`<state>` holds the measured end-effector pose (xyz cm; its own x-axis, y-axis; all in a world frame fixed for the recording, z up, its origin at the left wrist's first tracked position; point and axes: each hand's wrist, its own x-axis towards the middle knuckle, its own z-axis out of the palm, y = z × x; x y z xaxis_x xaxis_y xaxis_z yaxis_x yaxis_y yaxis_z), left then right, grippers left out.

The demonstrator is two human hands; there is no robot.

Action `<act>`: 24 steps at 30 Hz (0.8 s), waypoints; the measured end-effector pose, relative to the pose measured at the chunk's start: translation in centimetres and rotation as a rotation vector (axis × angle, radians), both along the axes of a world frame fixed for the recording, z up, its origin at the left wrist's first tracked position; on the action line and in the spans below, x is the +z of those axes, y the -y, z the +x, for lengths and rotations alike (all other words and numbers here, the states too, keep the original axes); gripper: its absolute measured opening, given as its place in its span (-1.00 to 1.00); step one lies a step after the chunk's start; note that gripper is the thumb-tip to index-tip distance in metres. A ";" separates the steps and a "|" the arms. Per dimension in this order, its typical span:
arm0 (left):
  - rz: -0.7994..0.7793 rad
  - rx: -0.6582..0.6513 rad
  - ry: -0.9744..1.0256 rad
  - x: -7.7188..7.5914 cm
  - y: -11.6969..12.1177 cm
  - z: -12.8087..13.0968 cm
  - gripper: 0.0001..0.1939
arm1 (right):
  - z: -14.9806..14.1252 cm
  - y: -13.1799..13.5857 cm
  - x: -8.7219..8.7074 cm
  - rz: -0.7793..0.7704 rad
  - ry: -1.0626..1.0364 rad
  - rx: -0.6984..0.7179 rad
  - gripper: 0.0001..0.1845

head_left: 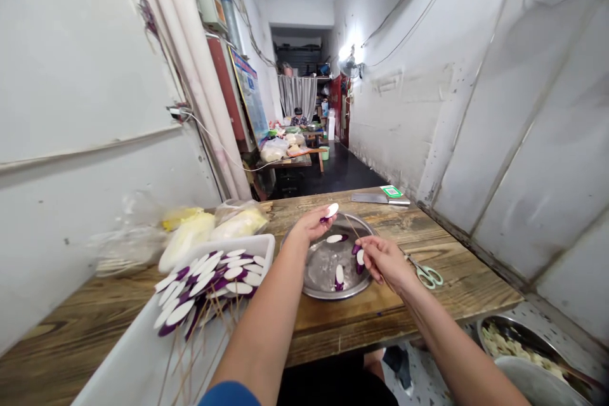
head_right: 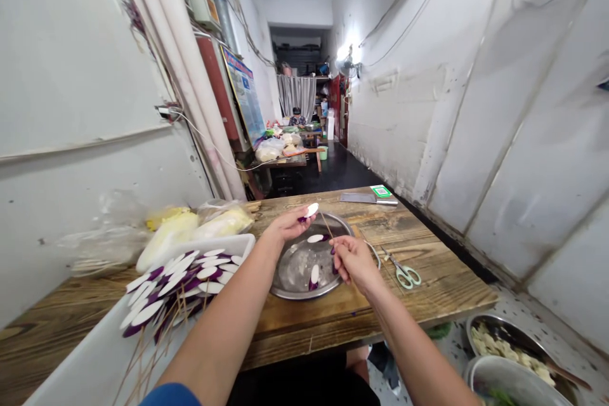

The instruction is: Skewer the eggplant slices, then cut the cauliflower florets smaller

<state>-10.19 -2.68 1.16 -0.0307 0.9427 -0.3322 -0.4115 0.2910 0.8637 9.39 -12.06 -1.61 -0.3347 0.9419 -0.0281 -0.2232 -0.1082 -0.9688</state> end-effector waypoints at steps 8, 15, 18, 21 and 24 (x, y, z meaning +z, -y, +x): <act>-0.050 0.022 0.125 -0.1 0.0 0.1 -0.75 | -0.4 0.4 0.2 0.000 0.108 -0.069 -0.68; -0.150 0.112 0.276 -0.2 -0.4 -0.1 -0.68 | -0.7 -0.6 -0.9 0.112 0.163 -0.043 -0.42; -0.163 0.149 0.284 -0.2 -0.5 -0.2 -0.69 | -0.8 -1.0 -1.6 0.172 0.215 -0.023 -0.41; -0.165 0.149 0.276 0.0 -0.3 -0.1 -0.70 | -0.8 -1.1 -1.6 0.227 0.276 -0.022 -0.47; -0.162 0.125 0.267 0.3 0.0 0.1 -0.71 | -0.8 -0.9 -1.4 0.260 0.308 -0.029 -0.49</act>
